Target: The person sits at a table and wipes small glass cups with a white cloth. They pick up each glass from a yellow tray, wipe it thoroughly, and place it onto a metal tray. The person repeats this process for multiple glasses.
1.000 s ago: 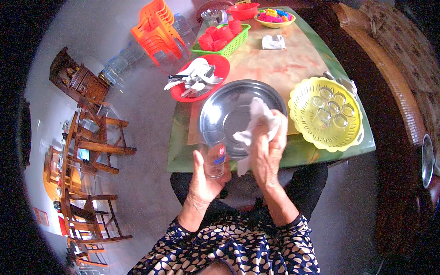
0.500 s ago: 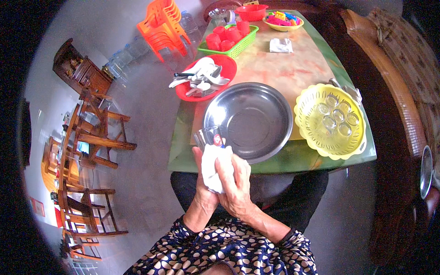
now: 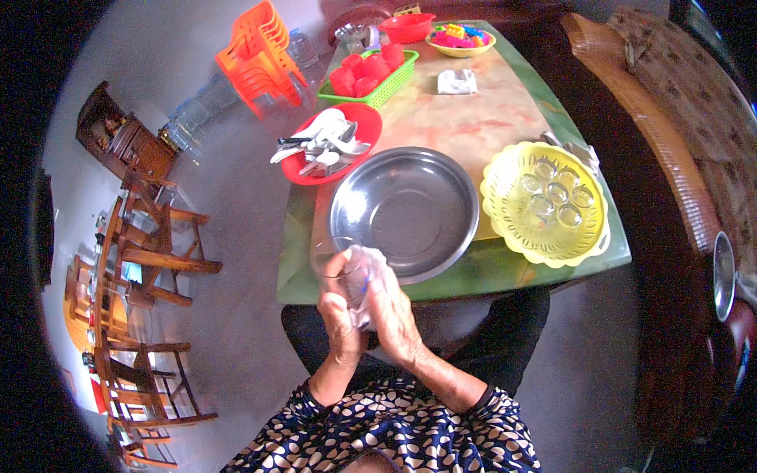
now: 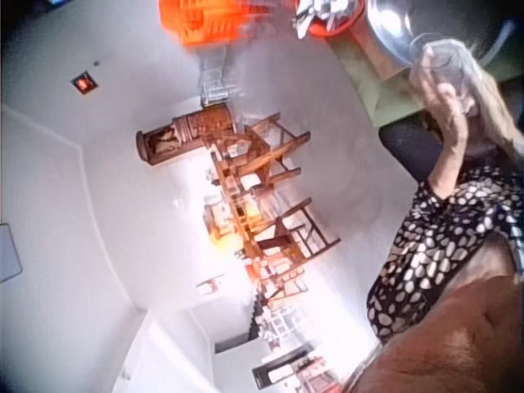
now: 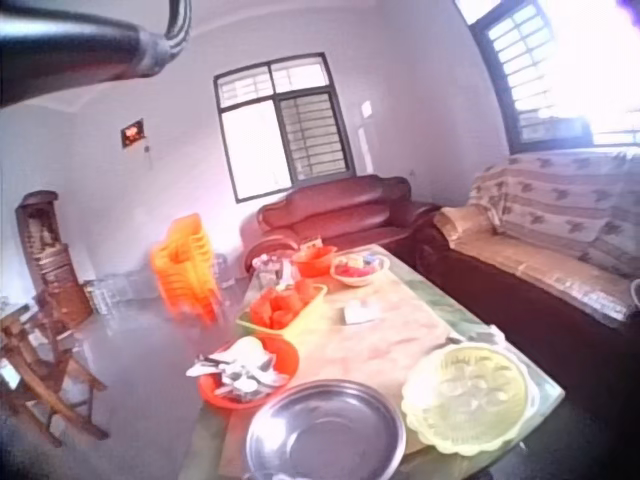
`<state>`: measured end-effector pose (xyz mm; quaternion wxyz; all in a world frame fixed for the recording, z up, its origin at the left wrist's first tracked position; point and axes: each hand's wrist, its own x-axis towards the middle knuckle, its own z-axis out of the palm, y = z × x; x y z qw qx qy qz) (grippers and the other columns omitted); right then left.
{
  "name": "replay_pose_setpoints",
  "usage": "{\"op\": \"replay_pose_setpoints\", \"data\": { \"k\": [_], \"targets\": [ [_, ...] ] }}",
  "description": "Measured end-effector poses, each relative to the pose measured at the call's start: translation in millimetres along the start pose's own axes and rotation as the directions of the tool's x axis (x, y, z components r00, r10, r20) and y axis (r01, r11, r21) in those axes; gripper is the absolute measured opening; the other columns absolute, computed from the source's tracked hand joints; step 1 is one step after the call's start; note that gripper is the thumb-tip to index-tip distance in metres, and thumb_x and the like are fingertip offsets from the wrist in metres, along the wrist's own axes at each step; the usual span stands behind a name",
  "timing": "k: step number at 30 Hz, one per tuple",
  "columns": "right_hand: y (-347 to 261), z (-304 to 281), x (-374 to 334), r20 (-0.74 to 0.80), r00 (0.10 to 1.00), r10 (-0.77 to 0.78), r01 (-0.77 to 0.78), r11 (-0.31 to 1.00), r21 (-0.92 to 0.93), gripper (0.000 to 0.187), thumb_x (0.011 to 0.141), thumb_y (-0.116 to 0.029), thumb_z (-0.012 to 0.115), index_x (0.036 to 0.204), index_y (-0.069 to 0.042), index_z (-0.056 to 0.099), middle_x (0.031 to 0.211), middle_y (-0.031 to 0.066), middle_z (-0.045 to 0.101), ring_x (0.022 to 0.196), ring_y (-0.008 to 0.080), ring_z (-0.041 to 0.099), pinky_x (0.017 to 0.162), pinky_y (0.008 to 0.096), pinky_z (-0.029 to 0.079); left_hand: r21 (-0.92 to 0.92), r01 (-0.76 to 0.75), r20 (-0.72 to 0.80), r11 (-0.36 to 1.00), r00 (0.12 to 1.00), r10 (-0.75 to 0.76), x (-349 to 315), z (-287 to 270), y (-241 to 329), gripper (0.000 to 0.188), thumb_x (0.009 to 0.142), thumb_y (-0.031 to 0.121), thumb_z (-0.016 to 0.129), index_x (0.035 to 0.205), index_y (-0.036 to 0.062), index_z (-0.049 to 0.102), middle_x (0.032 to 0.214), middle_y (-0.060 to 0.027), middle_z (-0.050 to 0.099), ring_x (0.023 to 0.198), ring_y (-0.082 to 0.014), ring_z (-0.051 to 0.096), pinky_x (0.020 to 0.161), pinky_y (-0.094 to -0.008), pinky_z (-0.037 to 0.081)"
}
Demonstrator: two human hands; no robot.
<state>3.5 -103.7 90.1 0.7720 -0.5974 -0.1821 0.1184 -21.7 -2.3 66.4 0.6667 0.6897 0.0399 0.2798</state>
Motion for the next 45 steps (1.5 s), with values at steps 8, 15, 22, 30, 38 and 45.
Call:
{"op": "replay_pose_setpoints", "data": {
  "k": [8,15,22,30,38,45],
  "targets": [
    [4,-11,-17,0.049,0.998,0.036,-0.043,0.989,0.144,0.059,0.085,-0.022,0.062,0.132,0.0,0.037,0.122,0.0143,0.05,0.112,0.0195,0.047,0.095,0.0317,0.037,-0.069,-0.081,-0.034,0.994,0.996,0.079,-2,5,9,0.07,0.084,0.048,0.059,0.126,-0.0048,0.041,0.115,-0.0131,0.052,0.105,-0.0196,0.05,0.094,-0.0339,0.037],
    [5,-15,-16,-0.124,0.971,-0.202,0.165,0.952,-0.258,0.033,0.072,-0.012,0.072,0.098,-0.002,0.054,0.082,0.0112,0.058,0.073,0.0221,0.06,0.065,0.0322,0.047,-0.29,0.171,0.092,0.941,0.984,-0.151,1,-1,24,0.054,0.094,0.039,0.041,0.123,-0.0066,0.044,0.105,-0.0125,0.059,0.097,-0.019,0.056,0.09,-0.0322,0.042],
    [-1,-26,-13,-0.11,0.994,-0.007,0.035,0.966,0.258,0.055,0.081,-0.02,0.068,0.126,-0.002,0.045,0.11,0.007,0.055,0.096,0.0127,0.053,0.082,0.0266,0.045,-0.591,0.492,0.245,0.64,0.865,-0.438,-9,-3,14,0.063,0.089,0.051,0.046,0.124,-0.0021,0.045,0.101,-0.0068,0.059,0.09,-0.0139,0.057,0.081,-0.0274,0.044],
    [0,-23,-15,-0.043,0.999,0.031,-0.02,0.974,0.224,0.062,0.075,-0.021,0.074,0.126,0.0,0.045,0.118,0.0074,0.052,0.105,0.0149,0.05,0.09,0.0281,0.041,-0.329,0.399,0.232,0.856,0.913,-0.336,-13,-1,12,0.061,0.09,0.05,0.047,0.116,-0.0048,0.051,0.087,-0.0032,0.059,0.081,-0.0097,0.054,0.076,-0.0242,0.043],
    [7,-34,-19,-0.149,0.988,0.039,0.014,0.941,0.339,0.05,0.081,-0.025,0.066,0.121,-0.001,0.048,0.109,0.0062,0.052,0.097,0.0131,0.049,0.085,0.0259,0.042,-0.632,0.585,0.43,0.508,0.81,-0.398,-8,-1,26,0.072,0.087,0.058,0.044,0.13,-0.0004,0.04,0.116,-0.0075,0.055,0.095,-0.0145,0.056,0.073,-0.027,0.045],
    [6,-30,-22,-0.098,0.99,-0.098,0.109,0.987,0.121,0.057,0.088,-0.034,0.055,0.13,0.001,0.041,0.119,0.0111,0.048,0.108,0.0207,0.047,0.095,0.0321,0.035,-0.463,0.57,0.392,0.679,0.819,-0.42,-8,-3,21,0.072,0.081,0.05,0.06,0.133,0.0064,0.036,0.12,-0.007,0.052,0.106,-0.0196,0.053,0.088,-0.0343,0.045]
  ]
}}
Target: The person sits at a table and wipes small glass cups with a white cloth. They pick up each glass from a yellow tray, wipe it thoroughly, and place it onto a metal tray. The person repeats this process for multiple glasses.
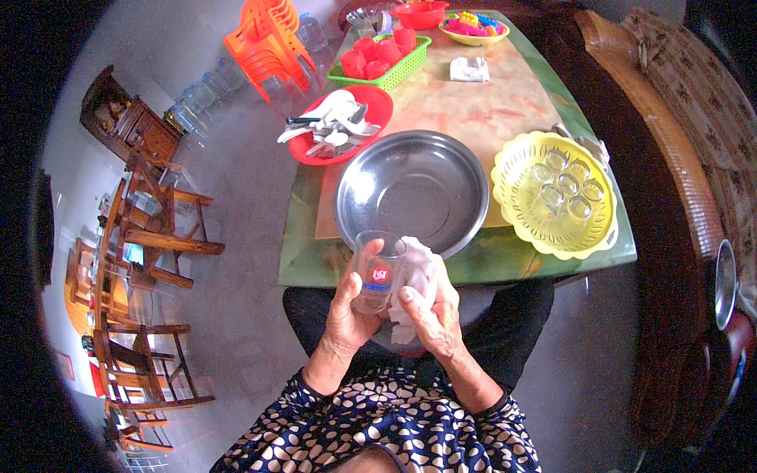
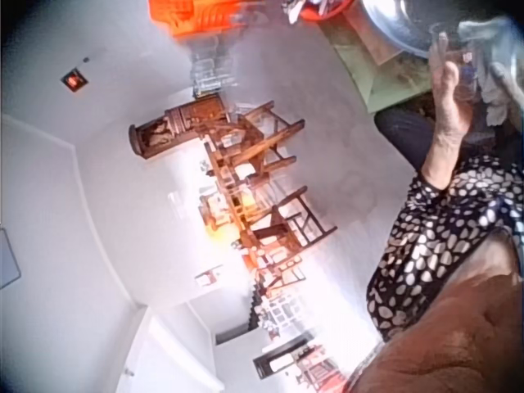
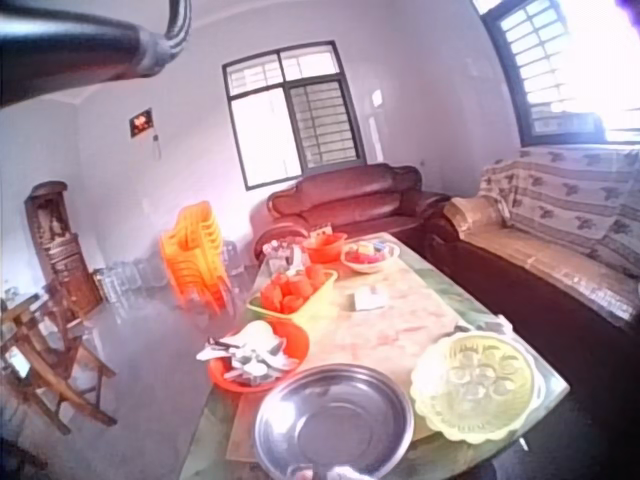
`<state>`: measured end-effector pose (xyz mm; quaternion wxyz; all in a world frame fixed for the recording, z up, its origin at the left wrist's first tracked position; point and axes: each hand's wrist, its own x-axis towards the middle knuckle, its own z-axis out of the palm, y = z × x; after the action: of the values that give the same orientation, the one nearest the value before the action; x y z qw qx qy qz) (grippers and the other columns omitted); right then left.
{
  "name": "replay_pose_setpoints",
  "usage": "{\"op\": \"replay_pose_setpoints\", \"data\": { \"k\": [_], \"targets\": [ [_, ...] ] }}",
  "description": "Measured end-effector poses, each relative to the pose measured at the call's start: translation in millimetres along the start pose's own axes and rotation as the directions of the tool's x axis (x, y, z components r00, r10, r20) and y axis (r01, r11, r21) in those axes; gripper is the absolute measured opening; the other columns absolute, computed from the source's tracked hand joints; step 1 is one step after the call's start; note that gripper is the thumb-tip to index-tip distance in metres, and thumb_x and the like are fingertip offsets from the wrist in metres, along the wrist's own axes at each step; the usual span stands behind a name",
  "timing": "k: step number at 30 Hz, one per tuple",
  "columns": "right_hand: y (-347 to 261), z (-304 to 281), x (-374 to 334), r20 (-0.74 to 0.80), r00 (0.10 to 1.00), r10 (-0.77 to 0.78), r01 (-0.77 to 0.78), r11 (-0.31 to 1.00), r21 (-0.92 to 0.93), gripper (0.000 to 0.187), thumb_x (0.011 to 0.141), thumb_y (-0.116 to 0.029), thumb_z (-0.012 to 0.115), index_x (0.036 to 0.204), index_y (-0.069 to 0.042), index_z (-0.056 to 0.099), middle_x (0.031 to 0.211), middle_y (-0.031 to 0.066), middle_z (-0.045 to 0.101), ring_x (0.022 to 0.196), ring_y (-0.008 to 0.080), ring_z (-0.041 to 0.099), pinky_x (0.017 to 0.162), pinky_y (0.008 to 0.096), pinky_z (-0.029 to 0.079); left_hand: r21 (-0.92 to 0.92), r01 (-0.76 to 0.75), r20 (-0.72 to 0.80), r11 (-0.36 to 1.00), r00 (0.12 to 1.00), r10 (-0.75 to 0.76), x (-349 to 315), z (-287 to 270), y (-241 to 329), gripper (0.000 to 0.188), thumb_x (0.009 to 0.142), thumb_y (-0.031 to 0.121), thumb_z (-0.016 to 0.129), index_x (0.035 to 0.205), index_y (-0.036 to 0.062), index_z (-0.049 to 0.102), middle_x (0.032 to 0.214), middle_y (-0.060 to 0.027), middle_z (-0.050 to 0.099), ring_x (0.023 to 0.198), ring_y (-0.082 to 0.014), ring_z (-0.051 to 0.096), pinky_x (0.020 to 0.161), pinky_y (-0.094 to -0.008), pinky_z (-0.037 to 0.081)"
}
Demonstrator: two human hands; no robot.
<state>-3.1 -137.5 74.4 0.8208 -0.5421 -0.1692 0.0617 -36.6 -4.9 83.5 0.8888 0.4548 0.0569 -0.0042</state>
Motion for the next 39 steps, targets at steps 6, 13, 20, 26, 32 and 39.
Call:
{"op": "replay_pose_setpoints", "data": {
  "k": [6,13,20,26,32,39],
  "targets": [
    [3,1,3,0.113,0.99,-0.09,0.113,0.971,-0.211,0.055,0.094,-0.039,0.038,0.131,0.0,0.04,0.122,0.0172,0.041,0.11,0.0291,0.042,0.098,0.0373,0.032,0.084,-0.175,-0.003,0.981,0.984,0.176,2,2,-9,0.059,0.083,0.041,0.062,0.125,0.0058,0.039,0.114,-0.0057,0.053,0.103,-0.0146,0.052,0.09,-0.0304,0.043],
    [16,6,-13,0.184,0.968,-0.169,0.23,0.889,-0.396,0.035,0.087,-0.013,0.056,0.118,0.002,0.049,0.109,0.0184,0.05,0.097,0.0287,0.053,0.083,0.0339,0.042,-0.135,-0.097,-0.233,0.986,0.971,0.063,3,-8,-12,0.059,0.086,0.052,0.054,0.12,0.0042,0.049,0.108,-0.0066,0.057,0.101,-0.0166,0.054,0.09,-0.0319,0.043],
    [1,-13,-10,0.057,0.998,-0.031,0.048,0.939,-0.34,0.032,0.078,-0.01,0.066,0.106,0.002,0.055,0.091,0.0098,0.054,0.083,0.0187,0.055,0.073,0.0293,0.046,-0.233,-0.005,-0.197,0.973,0.98,-0.042,5,-21,-9,0.058,0.085,0.053,0.047,0.114,0.0038,0.056,0.102,-0.0056,0.061,0.091,-0.0206,0.058,0.081,-0.033,0.046],
    [-10,-5,13,0.115,0.993,-0.032,0.075,0.919,-0.386,0.04,0.085,-0.015,0.062,0.121,-0.001,0.051,0.098,0.0104,0.053,0.09,0.0193,0.053,0.08,0.0288,0.043,0.004,-0.126,-0.09,0.992,0.988,0.126,-3,-6,-11,0.061,0.08,0.05,0.058,0.117,0.003,0.049,0.109,-0.0066,0.057,0.097,-0.0191,0.056,0.085,-0.0331,0.045],
    [0,5,4,0.216,0.968,-0.126,0.205,0.895,-0.397,0.037,0.086,-0.012,0.058,0.121,0.001,0.051,0.096,0.0164,0.052,0.085,0.028,0.054,0.074,0.0341,0.046,0.224,-0.219,-0.102,0.95,0.964,0.246,-4,-10,-13,0.067,0.077,0.05,0.064,0.118,0.0025,0.043,0.109,-0.0095,0.054,0.1,-0.0184,0.053,0.089,-0.0325,0.043],
    [5,9,-17,0.233,0.972,0.031,0.061,0.924,-0.377,0.024,0.086,-0.013,0.057,0.102,0.005,0.057,0.091,0.016,0.052,0.08,0.0272,0.053,0.072,0.0346,0.044,0.376,-0.33,-0.163,0.866,0.897,0.412,0,-25,-20,0.07,0.077,0.055,0.061,0.118,0.0012,0.046,0.1,-0.0069,0.054,0.089,-0.0156,0.054,0.079,-0.0296,0.046]
  ]
}}
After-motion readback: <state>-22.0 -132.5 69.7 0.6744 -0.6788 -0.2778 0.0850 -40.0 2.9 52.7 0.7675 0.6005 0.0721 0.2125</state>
